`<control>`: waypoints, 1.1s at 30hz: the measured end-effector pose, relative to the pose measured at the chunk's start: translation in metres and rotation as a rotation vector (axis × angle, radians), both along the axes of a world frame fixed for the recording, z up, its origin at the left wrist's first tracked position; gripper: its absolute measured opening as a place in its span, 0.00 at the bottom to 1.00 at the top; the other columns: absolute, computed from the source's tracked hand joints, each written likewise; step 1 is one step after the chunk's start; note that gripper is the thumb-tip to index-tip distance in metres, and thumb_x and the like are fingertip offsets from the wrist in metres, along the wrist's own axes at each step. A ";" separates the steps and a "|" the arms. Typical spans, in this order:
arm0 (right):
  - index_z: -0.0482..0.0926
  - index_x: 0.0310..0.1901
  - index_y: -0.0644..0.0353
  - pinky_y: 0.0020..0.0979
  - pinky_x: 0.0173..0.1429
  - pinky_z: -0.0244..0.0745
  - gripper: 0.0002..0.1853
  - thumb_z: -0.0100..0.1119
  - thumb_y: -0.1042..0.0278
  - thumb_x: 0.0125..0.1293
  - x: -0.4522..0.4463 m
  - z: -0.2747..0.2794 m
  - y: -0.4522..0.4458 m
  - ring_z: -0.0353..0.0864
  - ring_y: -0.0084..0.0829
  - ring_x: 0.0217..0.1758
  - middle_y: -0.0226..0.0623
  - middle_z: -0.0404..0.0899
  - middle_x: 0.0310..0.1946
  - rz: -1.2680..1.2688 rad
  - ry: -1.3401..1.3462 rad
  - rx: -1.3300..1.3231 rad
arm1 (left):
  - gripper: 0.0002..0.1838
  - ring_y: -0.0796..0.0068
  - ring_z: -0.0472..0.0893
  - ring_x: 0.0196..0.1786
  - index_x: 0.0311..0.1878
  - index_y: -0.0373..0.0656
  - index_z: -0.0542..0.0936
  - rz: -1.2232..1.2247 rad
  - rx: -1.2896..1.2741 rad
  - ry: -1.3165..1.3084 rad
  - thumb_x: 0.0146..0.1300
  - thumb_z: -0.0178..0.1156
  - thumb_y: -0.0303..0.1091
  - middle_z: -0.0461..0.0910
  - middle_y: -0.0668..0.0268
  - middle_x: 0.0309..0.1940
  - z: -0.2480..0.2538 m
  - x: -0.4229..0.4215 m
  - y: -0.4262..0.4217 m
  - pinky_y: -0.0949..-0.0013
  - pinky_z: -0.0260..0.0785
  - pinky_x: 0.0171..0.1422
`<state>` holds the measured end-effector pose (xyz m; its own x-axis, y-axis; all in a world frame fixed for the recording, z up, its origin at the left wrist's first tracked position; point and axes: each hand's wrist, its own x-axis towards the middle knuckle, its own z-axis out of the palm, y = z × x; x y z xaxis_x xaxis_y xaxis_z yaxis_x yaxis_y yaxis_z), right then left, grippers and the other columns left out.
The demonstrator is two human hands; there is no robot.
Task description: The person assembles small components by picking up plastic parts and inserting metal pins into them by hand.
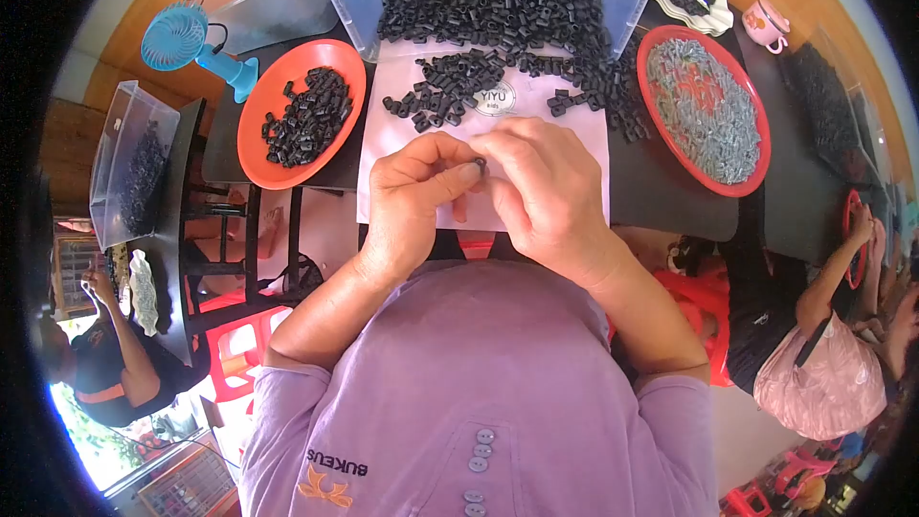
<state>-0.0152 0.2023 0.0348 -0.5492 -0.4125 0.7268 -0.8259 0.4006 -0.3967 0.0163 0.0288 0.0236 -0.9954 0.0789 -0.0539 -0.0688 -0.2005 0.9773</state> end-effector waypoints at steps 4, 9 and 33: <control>0.82 0.45 0.61 0.39 0.44 0.76 0.19 0.65 0.84 0.49 0.000 -0.008 -0.002 0.82 0.43 0.40 0.40 0.81 0.39 -0.032 0.028 0.000 | 0.05 0.83 0.78 0.30 0.43 0.33 0.83 0.002 0.122 -0.052 0.68 0.63 0.25 0.84 0.66 0.32 -0.003 -0.001 0.004 0.78 0.70 0.32; 0.83 0.43 0.61 0.39 0.41 0.75 0.17 0.67 0.83 0.49 -0.001 -0.002 -0.003 0.82 0.42 0.37 0.40 0.81 0.37 -0.035 0.038 -0.053 | 0.06 0.79 0.79 0.33 0.45 0.32 0.83 -0.030 0.245 -0.098 0.70 0.60 0.23 0.84 0.64 0.35 0.005 0.000 0.004 0.76 0.70 0.34; 0.85 0.41 0.51 0.45 0.35 0.76 0.09 0.60 0.74 0.60 -0.109 0.009 -0.041 0.83 0.46 0.28 0.42 0.84 0.25 -0.114 -0.174 0.642 | 0.02 0.84 0.73 0.31 0.41 0.33 0.82 -0.025 -0.195 0.317 0.67 0.62 0.20 0.76 0.67 0.37 -0.031 -0.003 -0.025 0.78 0.68 0.34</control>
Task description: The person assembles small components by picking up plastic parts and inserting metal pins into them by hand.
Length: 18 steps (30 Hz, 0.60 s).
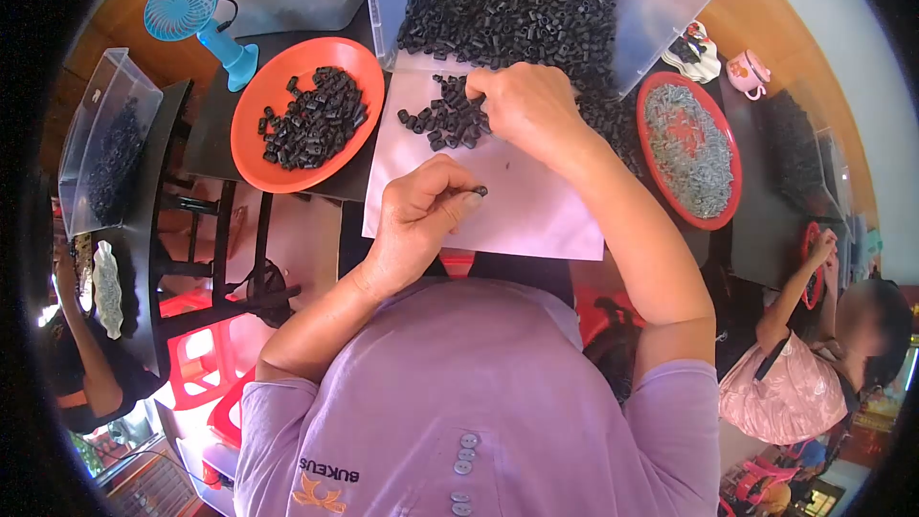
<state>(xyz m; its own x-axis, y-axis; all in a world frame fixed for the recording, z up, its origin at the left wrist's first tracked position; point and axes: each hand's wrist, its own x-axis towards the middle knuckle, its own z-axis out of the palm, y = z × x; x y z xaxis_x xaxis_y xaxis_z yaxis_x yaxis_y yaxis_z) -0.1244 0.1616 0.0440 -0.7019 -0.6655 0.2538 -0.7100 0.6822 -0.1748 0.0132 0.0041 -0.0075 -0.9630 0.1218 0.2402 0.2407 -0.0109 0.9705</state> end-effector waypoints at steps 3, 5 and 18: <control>0.86 0.40 0.51 0.46 0.36 0.77 0.09 0.61 0.73 0.59 -0.002 0.000 -0.002 0.85 0.45 0.31 0.41 0.85 0.27 -0.042 -0.015 -0.012 | 0.03 0.84 0.73 0.31 0.41 0.33 0.82 0.007 -0.009 0.004 0.66 0.63 0.20 0.76 0.68 0.37 -0.002 -0.001 0.000 0.78 0.68 0.34; 0.87 0.39 0.50 0.46 0.38 0.78 0.09 0.62 0.72 0.57 -0.004 -0.006 -0.002 0.87 0.45 0.35 0.40 0.87 0.28 -0.091 0.005 -0.068 | 0.04 0.77 0.74 0.32 0.41 0.32 0.81 0.025 0.015 0.001 0.64 0.63 0.20 0.76 0.63 0.34 0.000 0.001 0.001 0.73 0.68 0.37; 0.85 0.38 0.53 0.45 0.39 0.78 0.07 0.61 0.71 0.58 0.004 -0.007 0.010 0.86 0.45 0.33 0.38 0.86 0.30 0.016 0.035 0.020 | 0.04 0.80 0.73 0.31 0.40 0.34 0.81 0.062 0.021 -0.023 0.63 0.64 0.20 0.76 0.64 0.33 -0.002 0.003 0.006 0.74 0.66 0.37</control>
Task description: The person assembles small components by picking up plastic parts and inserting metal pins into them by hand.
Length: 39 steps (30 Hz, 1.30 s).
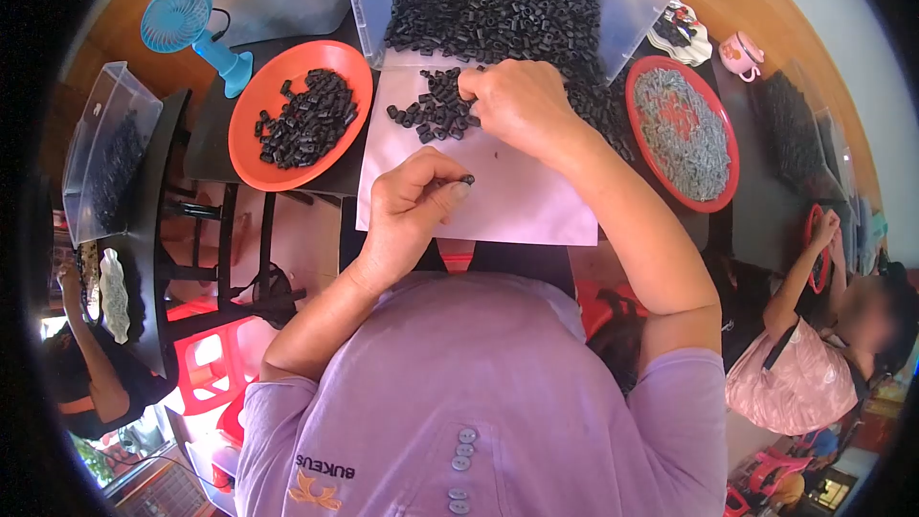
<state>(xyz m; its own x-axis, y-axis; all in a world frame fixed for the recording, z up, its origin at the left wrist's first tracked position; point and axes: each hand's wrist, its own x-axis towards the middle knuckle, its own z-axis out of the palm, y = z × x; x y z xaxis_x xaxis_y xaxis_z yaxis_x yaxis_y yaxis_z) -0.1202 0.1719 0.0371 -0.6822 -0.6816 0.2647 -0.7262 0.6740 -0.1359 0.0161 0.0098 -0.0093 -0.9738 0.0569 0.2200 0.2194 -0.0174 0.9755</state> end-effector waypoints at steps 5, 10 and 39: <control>0.84 0.37 0.55 0.46 0.37 0.79 0.06 0.60 0.72 0.59 0.000 -0.007 -0.004 0.86 0.46 0.32 0.40 0.87 0.29 -0.002 0.065 0.037 | 0.03 0.83 0.74 0.33 0.42 0.34 0.82 -0.005 -0.047 0.005 0.66 0.63 0.21 0.76 0.68 0.35 0.001 0.001 -0.001 0.77 0.69 0.35; 0.84 0.37 0.55 0.46 0.35 0.78 0.07 0.57 0.73 0.60 0.006 -0.007 -0.003 0.86 0.47 0.31 0.43 0.86 0.27 -0.047 0.119 0.065 | 0.03 0.85 0.75 0.33 0.43 0.35 0.82 -0.004 -0.046 0.032 0.67 0.63 0.21 0.76 0.70 0.35 0.001 0.001 -0.001 0.79 0.70 0.34; 0.84 0.38 0.63 0.21 0.30 0.67 0.03 0.63 0.74 0.67 0.080 0.019 0.002 0.73 0.15 0.27 0.25 0.78 0.25 -0.126 -0.962 -1.028 | 0.07 0.77 0.80 0.33 0.48 0.30 0.81 0.093 0.325 -0.265 0.72 0.60 0.24 0.84 0.59 0.37 0.015 0.000 0.003 0.74 0.72 0.34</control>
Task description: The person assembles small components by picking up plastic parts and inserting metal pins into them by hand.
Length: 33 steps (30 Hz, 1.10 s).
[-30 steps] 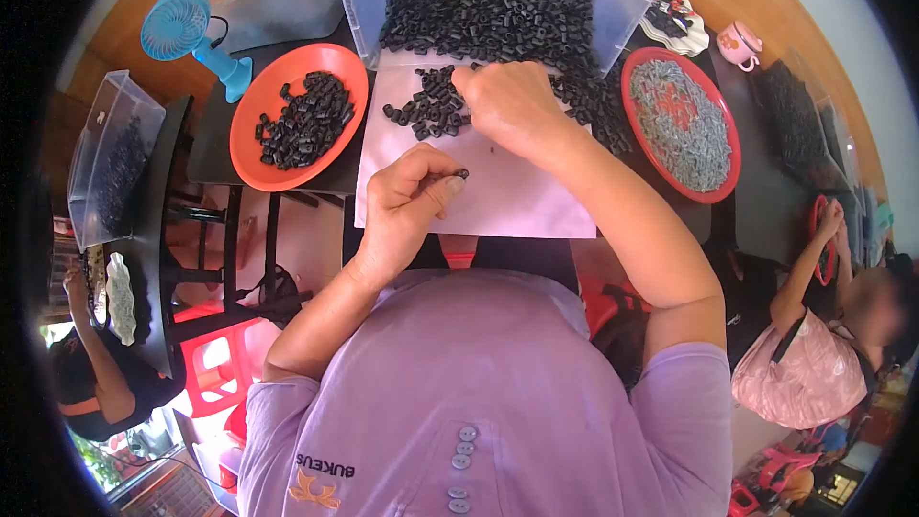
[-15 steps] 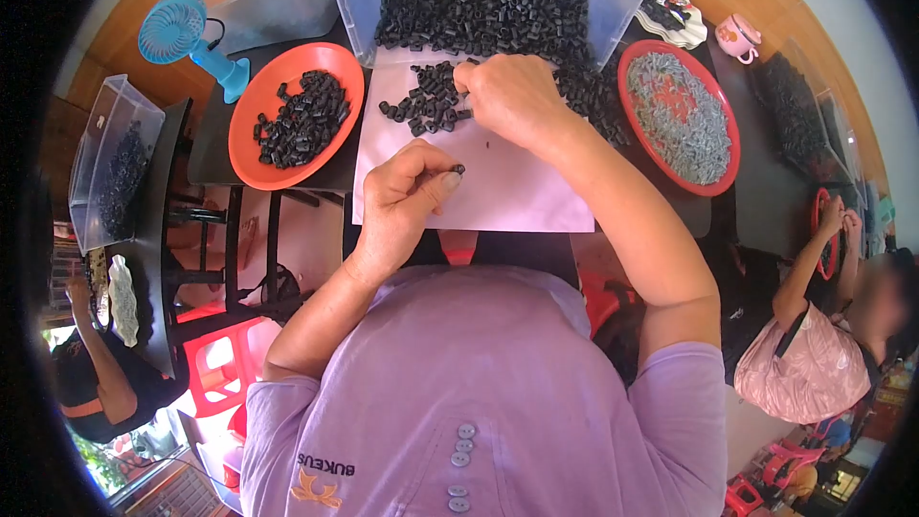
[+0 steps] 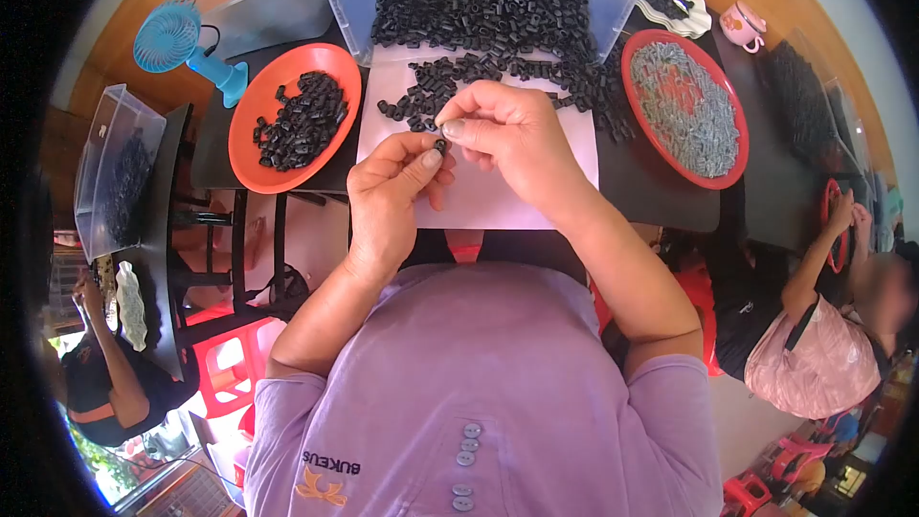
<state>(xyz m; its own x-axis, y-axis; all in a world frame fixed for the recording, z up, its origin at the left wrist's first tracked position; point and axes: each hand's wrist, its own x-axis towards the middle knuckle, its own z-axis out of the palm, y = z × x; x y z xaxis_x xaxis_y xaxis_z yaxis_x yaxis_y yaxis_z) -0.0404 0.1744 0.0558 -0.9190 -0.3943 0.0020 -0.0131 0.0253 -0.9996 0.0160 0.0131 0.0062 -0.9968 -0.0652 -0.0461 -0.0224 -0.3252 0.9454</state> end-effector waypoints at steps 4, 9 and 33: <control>0.83 0.38 0.62 0.21 0.30 0.66 0.03 0.62 0.74 0.67 0.007 -0.009 0.000 0.73 0.15 0.27 0.25 0.78 0.26 -0.012 -0.034 -0.013 | 0.08 0.79 0.80 0.33 0.50 0.31 0.80 -0.009 0.003 0.008 0.72 0.59 0.24 0.84 0.62 0.35 0.000 0.001 0.003 0.75 0.72 0.33; 0.81 0.39 0.61 0.21 0.30 0.67 0.03 0.62 0.73 0.68 0.008 -0.016 0.000 0.73 0.15 0.28 0.24 0.77 0.27 -0.044 -0.051 -0.033 | 0.07 0.77 0.80 0.31 0.50 0.31 0.80 -0.021 -0.036 0.014 0.72 0.59 0.23 0.83 0.60 0.34 0.000 -0.001 0.002 0.74 0.71 0.33; 0.81 0.42 0.64 0.25 0.39 0.76 0.05 0.61 0.80 0.66 0.012 -0.040 -0.003 0.81 0.20 0.33 0.28 0.82 0.31 -0.179 0.183 -0.124 | 0.04 0.85 0.73 0.25 0.42 0.33 0.82 -0.046 -0.068 -0.008 0.69 0.61 0.24 0.80 0.67 0.27 0.002 -0.003 0.007 0.79 0.64 0.28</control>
<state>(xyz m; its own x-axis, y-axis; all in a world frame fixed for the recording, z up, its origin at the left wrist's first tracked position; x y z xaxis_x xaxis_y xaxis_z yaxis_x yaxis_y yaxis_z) -0.0280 0.1715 0.0158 -0.9539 -0.2119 0.2127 -0.2003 -0.0783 -0.9766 0.0129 0.0206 0.0079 -0.9984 -0.0222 -0.0511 -0.0436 -0.2588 0.9649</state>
